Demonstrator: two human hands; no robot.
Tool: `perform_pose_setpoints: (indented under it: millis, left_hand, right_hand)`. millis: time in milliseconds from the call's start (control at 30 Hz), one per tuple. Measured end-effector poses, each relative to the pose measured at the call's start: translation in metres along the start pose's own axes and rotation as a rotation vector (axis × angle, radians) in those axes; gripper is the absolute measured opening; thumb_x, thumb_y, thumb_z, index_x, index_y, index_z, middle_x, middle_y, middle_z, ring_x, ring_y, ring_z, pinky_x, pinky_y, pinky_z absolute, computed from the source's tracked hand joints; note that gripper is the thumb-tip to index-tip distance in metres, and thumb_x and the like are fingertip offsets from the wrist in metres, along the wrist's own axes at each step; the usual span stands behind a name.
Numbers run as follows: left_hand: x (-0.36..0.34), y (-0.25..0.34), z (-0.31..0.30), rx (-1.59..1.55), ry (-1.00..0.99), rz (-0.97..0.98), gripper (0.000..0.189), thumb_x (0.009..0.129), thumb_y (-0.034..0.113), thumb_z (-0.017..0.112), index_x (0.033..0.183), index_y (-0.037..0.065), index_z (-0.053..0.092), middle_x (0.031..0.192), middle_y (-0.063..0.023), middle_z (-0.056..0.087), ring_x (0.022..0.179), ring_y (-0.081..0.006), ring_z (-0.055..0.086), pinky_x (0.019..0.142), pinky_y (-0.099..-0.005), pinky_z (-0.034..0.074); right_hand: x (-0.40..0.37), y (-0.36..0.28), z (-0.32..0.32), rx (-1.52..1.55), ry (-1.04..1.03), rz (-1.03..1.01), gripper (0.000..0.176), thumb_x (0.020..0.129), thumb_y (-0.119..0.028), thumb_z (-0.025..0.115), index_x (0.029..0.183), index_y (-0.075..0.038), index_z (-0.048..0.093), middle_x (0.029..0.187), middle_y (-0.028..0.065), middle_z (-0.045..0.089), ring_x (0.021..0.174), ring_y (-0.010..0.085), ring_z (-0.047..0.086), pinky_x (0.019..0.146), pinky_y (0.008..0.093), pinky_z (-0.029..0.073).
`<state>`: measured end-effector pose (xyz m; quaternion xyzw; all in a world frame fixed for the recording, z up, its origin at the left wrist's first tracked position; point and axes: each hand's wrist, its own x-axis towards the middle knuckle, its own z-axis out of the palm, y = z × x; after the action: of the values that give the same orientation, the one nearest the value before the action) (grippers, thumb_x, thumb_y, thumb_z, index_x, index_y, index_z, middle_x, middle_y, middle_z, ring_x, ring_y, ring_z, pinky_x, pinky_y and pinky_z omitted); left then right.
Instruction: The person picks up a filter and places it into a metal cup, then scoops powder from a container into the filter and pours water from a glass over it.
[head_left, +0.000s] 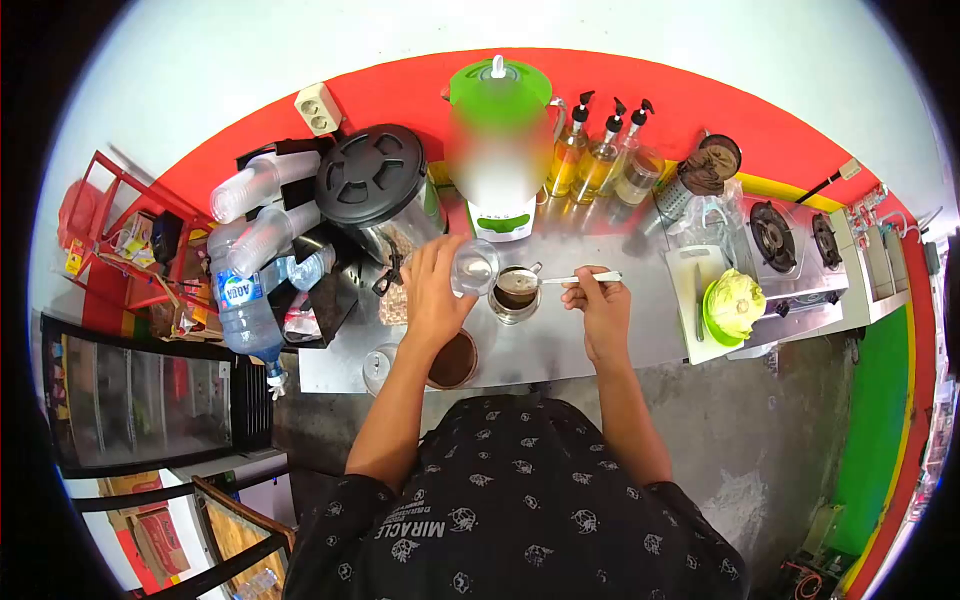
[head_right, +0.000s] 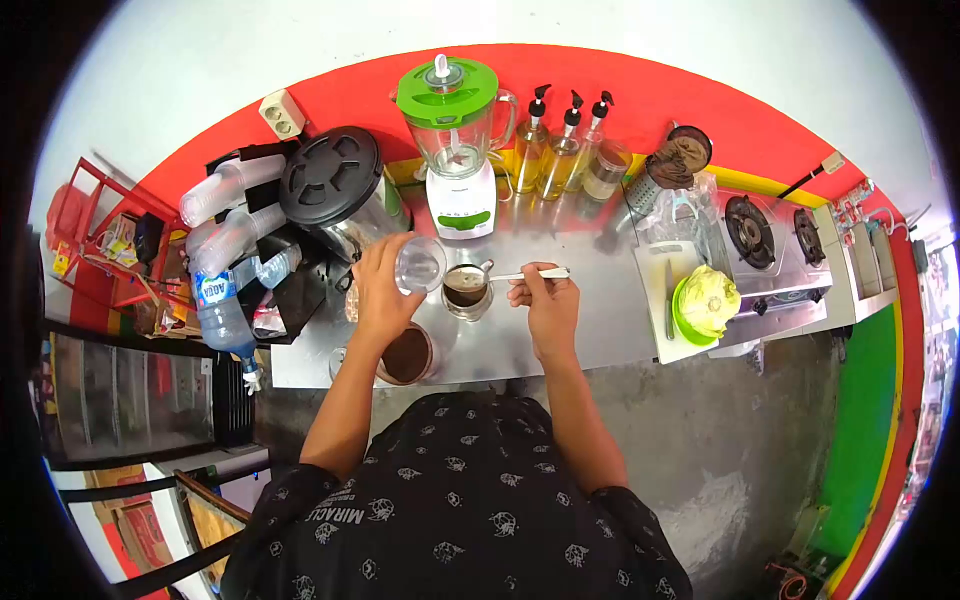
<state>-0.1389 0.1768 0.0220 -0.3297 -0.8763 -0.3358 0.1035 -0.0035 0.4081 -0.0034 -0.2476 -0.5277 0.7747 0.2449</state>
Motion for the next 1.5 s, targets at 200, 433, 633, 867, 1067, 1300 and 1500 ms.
perform_pose_setpoints:
  millis: [200,433,633,867,1067,1300,1500]
  left_hand:
    - [0.006,0.007,0.008,0.058,0.007,0.014,0.087,0.072,0.01,0.092,0.152,0.018,0.058,0.149,-0.0104,0.059,0.143,-0.0343,0.053,0.115,-0.0599,0.034]
    - [0.006,0.01,0.014,0.074,0.008,0.017,0.086,0.071,0.007,0.092,0.15,0.018,0.059,0.149,-0.0094,0.06,0.142,-0.0344,0.054,0.116,-0.0545,0.033]
    - [0.004,0.007,0.022,0.071,0.005,0.014,0.089,0.072,0.008,0.093,0.153,0.021,0.059,0.15,-0.0091,0.058,0.144,-0.0336,0.052,0.115,-0.0607,0.034]
    - [0.003,0.013,0.026,0.135,0.025,-0.035,0.083,0.073,0.006,0.09,0.149,0.018,0.061,0.148,-0.0099,0.062,0.142,-0.0352,0.054,0.116,-0.0547,0.034]
    - [-0.002,0.022,0.028,0.166,0.064,-0.078,0.084,0.072,0.006,0.09,0.149,0.019,0.061,0.148,-0.0083,0.062,0.141,-0.0353,0.055,0.116,-0.0547,0.034]
    - [-0.007,0.03,0.029,0.173,0.116,-0.168,0.089,0.07,0.003,0.091,0.151,0.02,0.059,0.15,-0.0069,0.059,0.144,-0.0331,0.052,0.117,-0.0556,0.033]
    - [-0.011,0.032,0.02,0.121,0.234,-0.249,0.083,0.072,0.007,0.091,0.149,0.013,0.061,0.146,-0.0126,0.065,0.14,-0.0375,0.058,0.119,-0.0511,0.037]
  right_hand:
    - [0.0,-0.003,0.003,0.011,-0.007,0.013,0.018,0.112,-0.015,0.069,0.112,0.002,0.068,0.09,0.0133,0.077,0.072,0.0164,0.073,0.067,0.0302,0.06]
    - [0.004,0.001,-0.002,0.001,-0.004,0.026,0.017,0.111,-0.015,0.07,0.112,0.002,0.068,0.089,0.0137,0.077,0.071,0.016,0.072,0.067,0.03,0.06]
    - [0.008,0.001,-0.006,-0.007,-0.025,0.032,0.019,0.111,-0.017,0.071,0.113,0.002,0.068,0.09,0.0143,0.077,0.072,0.0163,0.072,0.067,0.0305,0.059]
    - [0.021,0.003,-0.011,-0.048,-0.084,0.064,0.019,0.11,-0.018,0.072,0.112,0.001,0.068,0.091,0.0152,0.076,0.074,0.0179,0.072,0.068,0.0308,0.059]
    - [0.035,0.003,-0.014,-0.056,-0.167,0.081,0.02,0.111,-0.018,0.071,0.112,0.001,0.068,0.091,0.0146,0.077,0.074,0.0177,0.072,0.069,0.0311,0.059]
    - [0.053,0.004,-0.015,-0.085,-0.243,0.14,0.021,0.111,-0.019,0.072,0.114,0.001,0.068,0.092,0.0139,0.078,0.074,0.017,0.073,0.069,0.0311,0.06]
    - [0.063,-0.001,-0.019,-0.082,-0.311,0.142,0.02,0.111,-0.018,0.071,0.114,0.002,0.068,0.091,0.0135,0.077,0.074,0.0167,0.073,0.068,0.0311,0.061]
